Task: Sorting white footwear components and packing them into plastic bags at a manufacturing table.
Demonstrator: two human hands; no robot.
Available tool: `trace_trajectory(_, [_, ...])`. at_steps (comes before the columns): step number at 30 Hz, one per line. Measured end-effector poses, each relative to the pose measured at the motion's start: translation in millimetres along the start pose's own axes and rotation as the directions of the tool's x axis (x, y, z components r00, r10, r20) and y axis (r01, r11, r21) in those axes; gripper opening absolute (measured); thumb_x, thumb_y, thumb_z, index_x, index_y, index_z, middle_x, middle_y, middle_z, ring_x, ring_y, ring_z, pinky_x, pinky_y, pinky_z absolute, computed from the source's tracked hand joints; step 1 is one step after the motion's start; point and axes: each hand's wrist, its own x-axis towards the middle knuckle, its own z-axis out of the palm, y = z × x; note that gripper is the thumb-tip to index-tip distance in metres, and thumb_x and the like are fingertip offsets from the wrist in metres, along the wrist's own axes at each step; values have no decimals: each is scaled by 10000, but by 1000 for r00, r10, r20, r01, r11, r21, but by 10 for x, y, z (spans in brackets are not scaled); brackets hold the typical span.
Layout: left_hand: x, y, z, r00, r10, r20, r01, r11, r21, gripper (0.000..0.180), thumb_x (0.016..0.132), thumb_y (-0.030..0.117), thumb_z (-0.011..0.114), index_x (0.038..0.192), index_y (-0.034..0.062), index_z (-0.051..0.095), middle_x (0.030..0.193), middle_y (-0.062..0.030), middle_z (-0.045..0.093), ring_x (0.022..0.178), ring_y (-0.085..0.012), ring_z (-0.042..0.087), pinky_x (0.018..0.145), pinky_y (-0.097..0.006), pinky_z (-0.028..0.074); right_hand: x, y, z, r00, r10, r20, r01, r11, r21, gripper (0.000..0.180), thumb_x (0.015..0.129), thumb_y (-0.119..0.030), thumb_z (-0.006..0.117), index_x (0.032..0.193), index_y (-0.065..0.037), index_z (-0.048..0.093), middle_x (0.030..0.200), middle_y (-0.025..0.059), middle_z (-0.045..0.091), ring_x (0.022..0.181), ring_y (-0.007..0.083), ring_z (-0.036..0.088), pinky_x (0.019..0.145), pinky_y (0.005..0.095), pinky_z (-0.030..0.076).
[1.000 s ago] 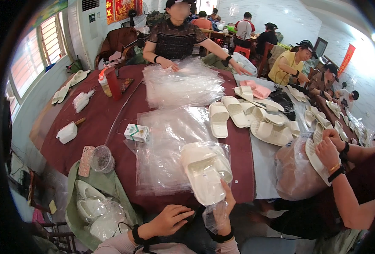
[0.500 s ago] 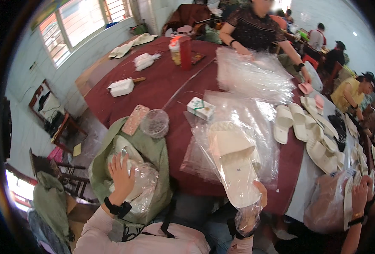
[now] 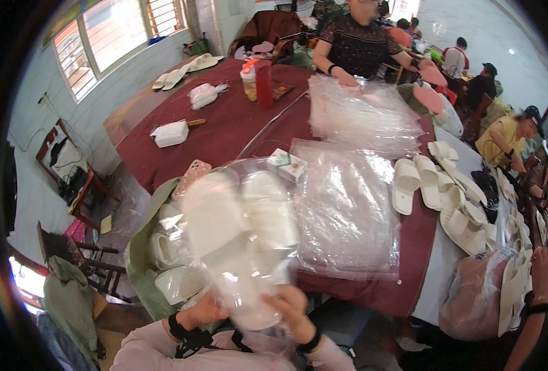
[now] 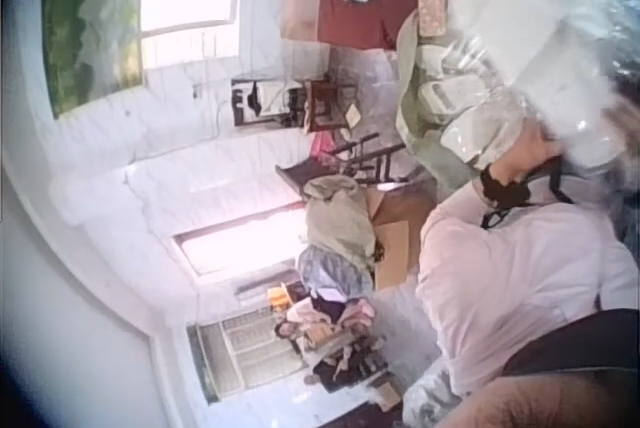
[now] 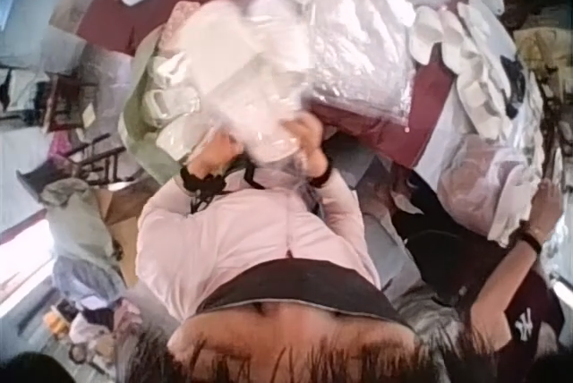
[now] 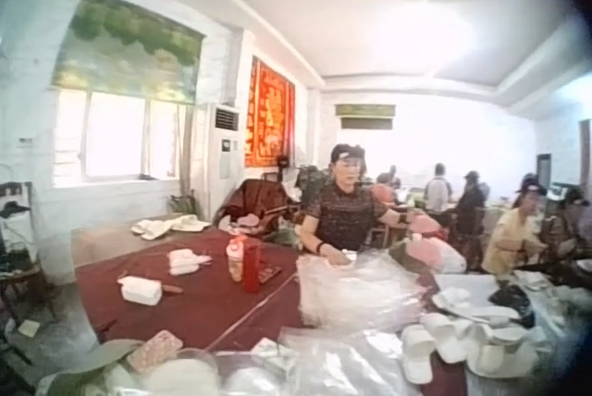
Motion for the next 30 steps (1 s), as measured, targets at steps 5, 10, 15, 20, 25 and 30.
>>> trace_trajectory(5, [-87,-16,-45,967,-197,-160,103,881,-461,562,744,171,658,1255,12,484,1164,-122,596,1091,-269,579,962,-426,461,165,102,486,976,5,216,-55,972,227,561,691,-137,678,1236,-50,575,952,154,619,836,331,601,732,361,471])
trace_trajectory(10, [-146,159,-32,890,-331,-313,39,740,-672,485,692,98,536,1162,-22,539,1105,-168,617,1026,-312,613,941,-470,482,496,-96,220,834,14,552,-172,956,236,695,719,-155,672,1368,-52,444,1186,177,553,1097,352,512,959,411,366])
trace_trajectory(15, [-178,296,-100,862,-373,-344,-52,609,-791,523,676,103,509,1178,-44,520,1133,-182,601,1060,-338,590,964,-483,459,630,-66,21,863,65,500,-41,997,-59,832,714,-292,762,1406,-45,371,1392,173,436,1311,324,384,1090,446,257])
trace_trajectory(20, [-431,293,-409,870,-280,-406,-163,613,-773,552,647,117,487,1173,-46,532,1107,-186,614,1029,-354,599,944,-491,468,557,226,-274,974,225,-17,-212,889,-406,682,742,-177,772,1336,-45,463,1382,178,454,1249,371,442,1034,439,354])
trace_trajectory(25, [-752,24,-640,713,-409,-570,-242,619,-747,368,671,140,455,963,-6,625,941,-136,659,859,-302,638,841,-435,511,539,541,-649,945,248,-211,-324,791,-519,540,815,-67,647,1315,-16,449,1421,202,387,1310,374,377,1079,426,307])
trace_trajectory(30, [-722,36,-607,524,-435,-733,-277,727,-629,317,772,197,448,966,12,617,932,-94,662,786,-263,642,733,-373,536,404,852,-830,931,246,-270,-365,611,-702,533,839,-112,620,1331,-27,433,1439,220,348,1315,412,338,1079,481,281])
